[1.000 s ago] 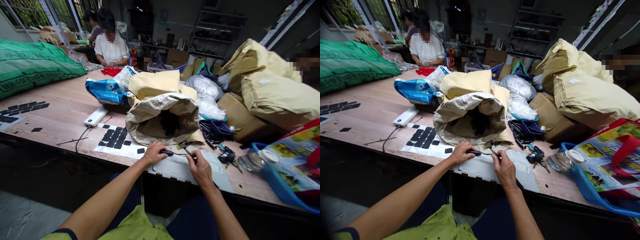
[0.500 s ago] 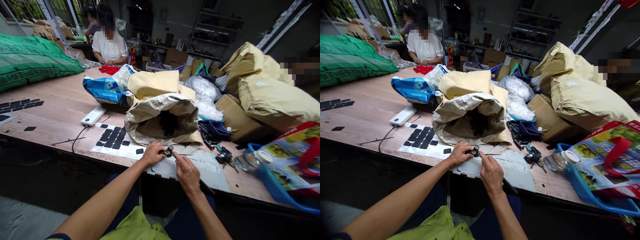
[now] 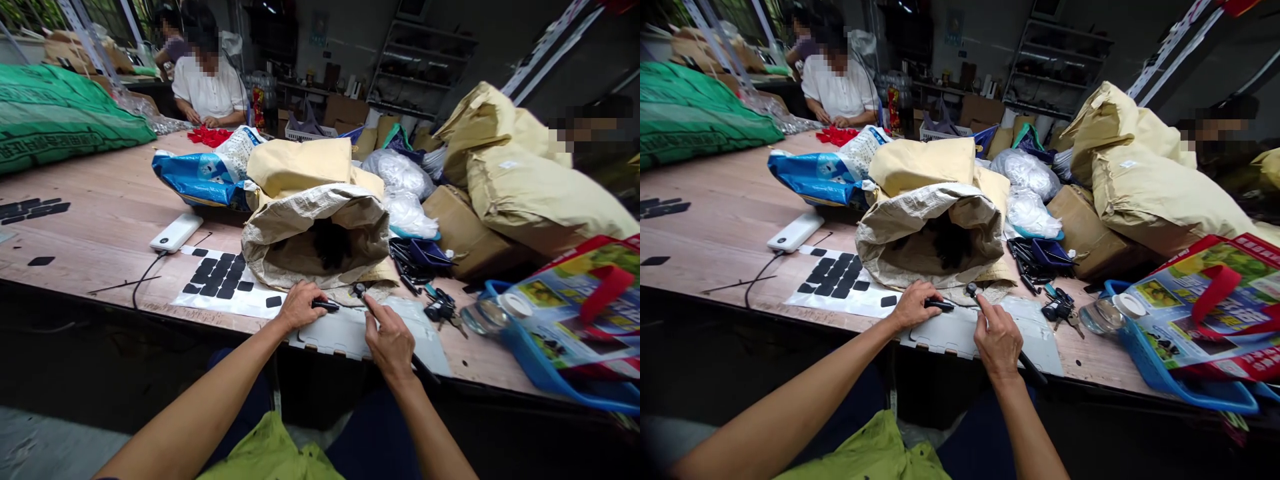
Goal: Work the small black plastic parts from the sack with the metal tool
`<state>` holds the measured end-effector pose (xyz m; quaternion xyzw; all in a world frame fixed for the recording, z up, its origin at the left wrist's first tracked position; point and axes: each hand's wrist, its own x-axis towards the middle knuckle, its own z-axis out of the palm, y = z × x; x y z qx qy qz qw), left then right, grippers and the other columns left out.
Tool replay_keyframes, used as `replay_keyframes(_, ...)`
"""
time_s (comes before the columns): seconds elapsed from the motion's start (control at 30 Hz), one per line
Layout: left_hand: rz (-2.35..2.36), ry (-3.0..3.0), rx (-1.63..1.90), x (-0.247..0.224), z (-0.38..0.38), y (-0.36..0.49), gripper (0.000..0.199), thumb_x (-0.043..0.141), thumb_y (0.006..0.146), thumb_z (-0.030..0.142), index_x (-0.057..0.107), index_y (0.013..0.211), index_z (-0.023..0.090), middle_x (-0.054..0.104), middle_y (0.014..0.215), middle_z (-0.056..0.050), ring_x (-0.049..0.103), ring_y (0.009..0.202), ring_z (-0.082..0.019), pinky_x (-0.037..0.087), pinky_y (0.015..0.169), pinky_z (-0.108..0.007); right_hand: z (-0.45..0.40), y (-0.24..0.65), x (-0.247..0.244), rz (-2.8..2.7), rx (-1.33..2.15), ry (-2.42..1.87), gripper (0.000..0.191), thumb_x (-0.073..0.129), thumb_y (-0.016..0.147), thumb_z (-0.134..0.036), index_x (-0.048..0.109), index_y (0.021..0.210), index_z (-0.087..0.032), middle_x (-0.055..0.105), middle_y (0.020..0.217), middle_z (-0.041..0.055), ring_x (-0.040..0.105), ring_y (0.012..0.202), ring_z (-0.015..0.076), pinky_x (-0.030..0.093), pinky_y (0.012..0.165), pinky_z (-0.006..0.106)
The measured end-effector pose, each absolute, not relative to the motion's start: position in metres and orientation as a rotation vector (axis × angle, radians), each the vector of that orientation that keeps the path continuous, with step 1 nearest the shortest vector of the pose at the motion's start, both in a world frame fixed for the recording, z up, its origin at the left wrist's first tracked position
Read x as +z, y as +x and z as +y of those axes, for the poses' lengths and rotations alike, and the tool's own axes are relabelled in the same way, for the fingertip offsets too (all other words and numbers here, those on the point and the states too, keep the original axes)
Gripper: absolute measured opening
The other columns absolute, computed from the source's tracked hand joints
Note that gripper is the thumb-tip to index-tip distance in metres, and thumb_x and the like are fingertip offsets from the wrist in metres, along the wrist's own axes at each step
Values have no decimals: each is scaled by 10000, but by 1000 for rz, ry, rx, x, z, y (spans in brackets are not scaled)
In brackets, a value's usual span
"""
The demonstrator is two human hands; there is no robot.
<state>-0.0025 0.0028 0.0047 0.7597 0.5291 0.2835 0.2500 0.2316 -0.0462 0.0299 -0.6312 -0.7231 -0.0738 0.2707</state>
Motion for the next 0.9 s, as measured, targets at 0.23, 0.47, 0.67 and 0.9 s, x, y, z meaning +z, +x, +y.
replay_keyframes(0.23,1423,2119,781,7,1,-3,259,804,730,273,730,974,227,680,953,-25,551,972,-243,422,885,-362,-14,268,8,-2031,-206,-1720,393,498,917,-158,722,1217,-276,688,940,43,537,860,197,326,773,309)
replay_keyframes(0.47,1402,2127,779,1,4,-4,149,793,784,298,736,903,230,688,911,-12,543,932,-223,403,861,-344,-15,269,0,-1980,-174,-1731,328,530,940,-222,720,1202,-279,640,1039,48,513,961,204,351,832,310)
replay_keyframes(0.67,1366,2148,751,-1,5,-6,193,814,758,295,744,927,234,703,913,-8,542,936,-231,400,861,-348,-15,267,-1,-1999,-206,-1762,327,531,930,-197,691,1206,-269,629,1004,43,504,948,205,323,815,316)
replay_keyframes(0.9,1376,2174,746,1,6,-5,186,784,791,308,768,965,244,709,930,-26,543,944,-248,407,885,-376,-12,267,-3,-1977,-187,-1806,285,556,916,-215,685,1166,-257,618,1018,53,490,970,214,304,816,324)
